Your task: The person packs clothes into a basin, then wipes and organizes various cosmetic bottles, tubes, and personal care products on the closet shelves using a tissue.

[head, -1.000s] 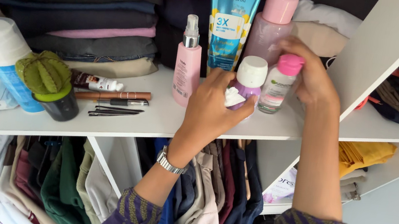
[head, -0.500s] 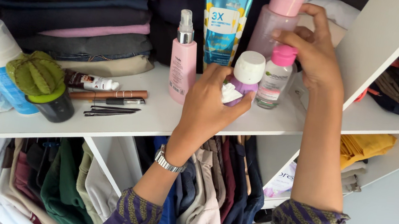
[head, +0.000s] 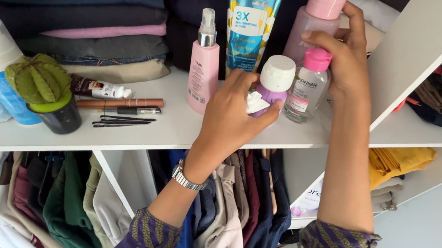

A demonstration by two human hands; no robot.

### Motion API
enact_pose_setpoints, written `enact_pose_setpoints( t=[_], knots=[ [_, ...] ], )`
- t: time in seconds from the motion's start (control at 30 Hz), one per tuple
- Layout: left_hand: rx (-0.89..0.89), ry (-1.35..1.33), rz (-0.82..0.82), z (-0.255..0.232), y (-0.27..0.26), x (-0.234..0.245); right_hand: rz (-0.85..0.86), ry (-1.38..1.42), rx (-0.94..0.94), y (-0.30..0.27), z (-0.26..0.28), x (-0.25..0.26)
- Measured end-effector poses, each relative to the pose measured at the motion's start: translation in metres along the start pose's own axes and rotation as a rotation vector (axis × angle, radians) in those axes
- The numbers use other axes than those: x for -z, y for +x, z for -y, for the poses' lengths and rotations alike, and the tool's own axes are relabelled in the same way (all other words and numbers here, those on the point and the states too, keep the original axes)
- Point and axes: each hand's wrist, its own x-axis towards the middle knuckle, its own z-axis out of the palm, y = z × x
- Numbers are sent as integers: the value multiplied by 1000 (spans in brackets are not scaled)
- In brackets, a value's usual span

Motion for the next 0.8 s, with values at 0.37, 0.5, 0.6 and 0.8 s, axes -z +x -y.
enact_pose_setpoints(
  t=[0.37, 0.5, 0.6, 0.8],
  knots=[
    [0, 13, 3, 0, -1, 0, -24, 83, -28, -101, -10, 27],
    [-7, 8, 10, 1, -1, -3, 0, -484, 114, -133, 0, 8],
    [11, 16, 18, 5, -2, -5, -99, -681, 9, -134, 7, 3],
    [-29, 129, 14, 17, 5, -21, -265, -802, 133, -144, 8, -3]
  ],
)
